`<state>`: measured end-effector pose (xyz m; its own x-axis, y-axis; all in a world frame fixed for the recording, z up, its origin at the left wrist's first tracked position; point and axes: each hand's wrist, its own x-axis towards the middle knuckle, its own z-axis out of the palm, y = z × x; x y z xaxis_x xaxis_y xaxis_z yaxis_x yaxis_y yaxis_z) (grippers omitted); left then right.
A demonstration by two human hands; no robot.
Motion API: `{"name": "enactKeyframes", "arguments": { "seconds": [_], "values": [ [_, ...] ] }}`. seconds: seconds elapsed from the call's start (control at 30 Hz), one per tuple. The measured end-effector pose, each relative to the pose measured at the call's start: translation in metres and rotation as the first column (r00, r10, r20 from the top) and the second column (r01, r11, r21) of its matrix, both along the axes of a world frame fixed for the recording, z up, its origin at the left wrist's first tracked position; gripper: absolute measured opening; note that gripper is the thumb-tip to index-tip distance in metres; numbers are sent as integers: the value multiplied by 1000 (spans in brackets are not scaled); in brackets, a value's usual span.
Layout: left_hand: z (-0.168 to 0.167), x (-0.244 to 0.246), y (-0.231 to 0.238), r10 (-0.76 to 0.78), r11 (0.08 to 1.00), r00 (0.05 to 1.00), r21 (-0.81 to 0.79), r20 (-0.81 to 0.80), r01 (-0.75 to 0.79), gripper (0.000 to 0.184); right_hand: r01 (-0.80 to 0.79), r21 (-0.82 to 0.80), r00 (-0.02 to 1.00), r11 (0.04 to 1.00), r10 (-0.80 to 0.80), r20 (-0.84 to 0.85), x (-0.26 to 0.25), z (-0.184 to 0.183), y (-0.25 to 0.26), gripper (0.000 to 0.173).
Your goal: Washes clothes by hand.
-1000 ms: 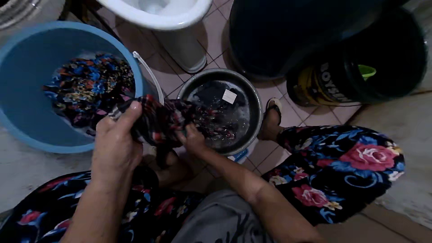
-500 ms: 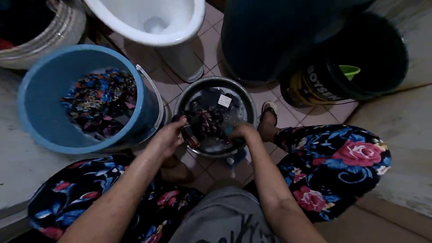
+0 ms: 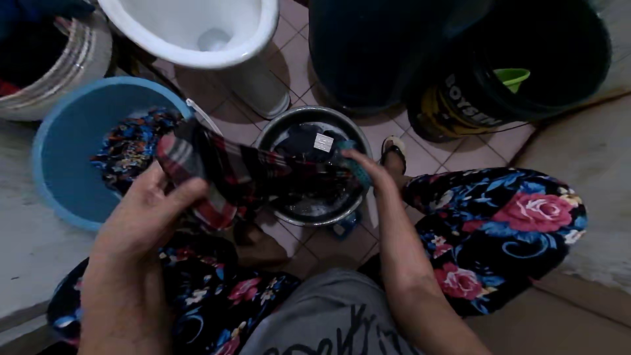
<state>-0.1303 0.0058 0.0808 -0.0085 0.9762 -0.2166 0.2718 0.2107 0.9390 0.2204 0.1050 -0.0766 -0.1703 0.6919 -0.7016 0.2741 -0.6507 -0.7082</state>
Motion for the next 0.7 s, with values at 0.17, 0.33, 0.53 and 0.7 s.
{"name": "enactKeyframes", "arguments": {
  "seconds": [0.17, 0.33, 0.53, 0.7],
  "values": [
    [-15, -26, -1, 314, 948, 944, 28, 99, -318, 16, 153, 135, 860, 979, -199, 470, 46, 10, 25, 80],
    [-43, 16, 12, 305, 881, 913, -282, -272, -379, 43, 92, 198, 777, 976, -194, 599, -8, 8, 21, 76],
    [-51, 26, 22, 489, 779, 861, -373, -140, -504, 35, -142, 595, 980, 791, 28, 197, -156, 62, -28, 55],
    [-40, -2, 9, 622, 771, 774, -268, 120, -578, 21, -301, 574, 954, 762, 239, 183, -221, 1, -43, 47]
  ]
}}
